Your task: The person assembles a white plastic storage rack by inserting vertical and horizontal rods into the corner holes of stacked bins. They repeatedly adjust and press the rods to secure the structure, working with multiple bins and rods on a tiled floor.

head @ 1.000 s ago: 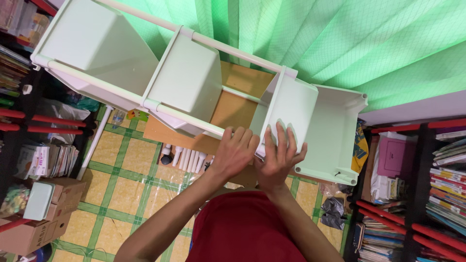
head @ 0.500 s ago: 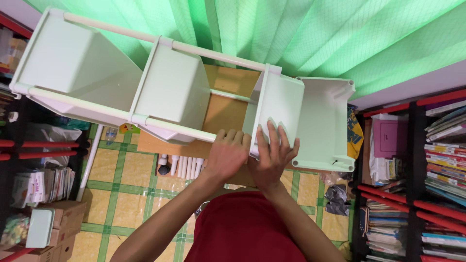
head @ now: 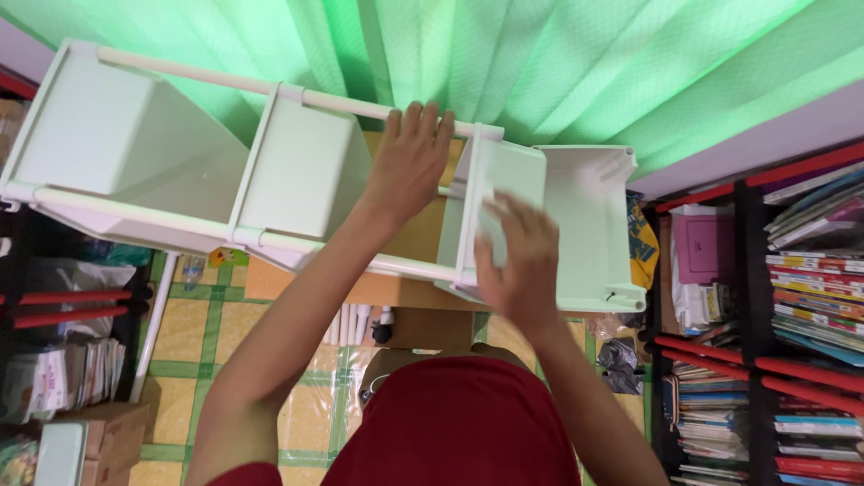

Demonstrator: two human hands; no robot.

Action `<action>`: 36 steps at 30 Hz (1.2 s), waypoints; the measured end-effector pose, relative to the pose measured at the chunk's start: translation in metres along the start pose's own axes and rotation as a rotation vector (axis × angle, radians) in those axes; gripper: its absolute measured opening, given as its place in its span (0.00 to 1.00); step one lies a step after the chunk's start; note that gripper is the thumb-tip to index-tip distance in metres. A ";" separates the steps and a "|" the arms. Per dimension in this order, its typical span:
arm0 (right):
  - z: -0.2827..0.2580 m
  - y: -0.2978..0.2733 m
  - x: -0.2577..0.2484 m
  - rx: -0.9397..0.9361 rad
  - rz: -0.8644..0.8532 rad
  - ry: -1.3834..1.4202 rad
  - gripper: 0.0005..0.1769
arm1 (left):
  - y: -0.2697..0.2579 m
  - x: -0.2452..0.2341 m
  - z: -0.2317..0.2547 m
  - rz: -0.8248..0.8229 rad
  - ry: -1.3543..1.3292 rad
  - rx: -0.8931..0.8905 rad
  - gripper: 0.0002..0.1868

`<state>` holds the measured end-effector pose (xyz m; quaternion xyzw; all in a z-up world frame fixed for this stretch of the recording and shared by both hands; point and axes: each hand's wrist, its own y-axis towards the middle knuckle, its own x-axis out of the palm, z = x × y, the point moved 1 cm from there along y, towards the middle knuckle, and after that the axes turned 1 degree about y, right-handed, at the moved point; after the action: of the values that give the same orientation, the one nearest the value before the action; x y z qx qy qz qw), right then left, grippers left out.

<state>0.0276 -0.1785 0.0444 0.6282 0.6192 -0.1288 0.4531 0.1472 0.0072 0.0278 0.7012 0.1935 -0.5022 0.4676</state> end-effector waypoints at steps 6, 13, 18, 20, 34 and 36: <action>0.061 0.114 0.049 0.156 -0.068 -0.116 0.26 | 0.040 0.071 0.002 -0.256 -0.001 0.031 0.16; 0.068 0.110 0.070 0.168 -0.081 -0.228 0.22 | 0.057 0.096 -0.015 -0.437 -0.127 -0.064 0.04; 0.074 0.109 0.073 0.137 -0.053 -0.204 0.22 | 0.076 0.084 -0.021 -0.634 -0.201 -0.044 0.05; 0.074 0.111 0.070 0.131 -0.036 -0.196 0.21 | 0.075 0.077 -0.019 -0.589 -0.206 -0.023 0.06; 0.071 0.104 0.065 0.099 -0.008 -0.188 0.12 | 0.059 0.099 -0.005 -0.390 -0.203 -0.020 0.08; 0.073 0.108 0.067 0.107 -0.010 -0.198 0.12 | 0.070 0.097 -0.012 -0.527 -0.223 -0.048 0.07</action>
<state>0.1667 -0.1677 -0.0003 0.6328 0.5668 -0.2253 0.4770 0.2466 -0.0357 -0.0252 0.5559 0.3283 -0.6759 0.3556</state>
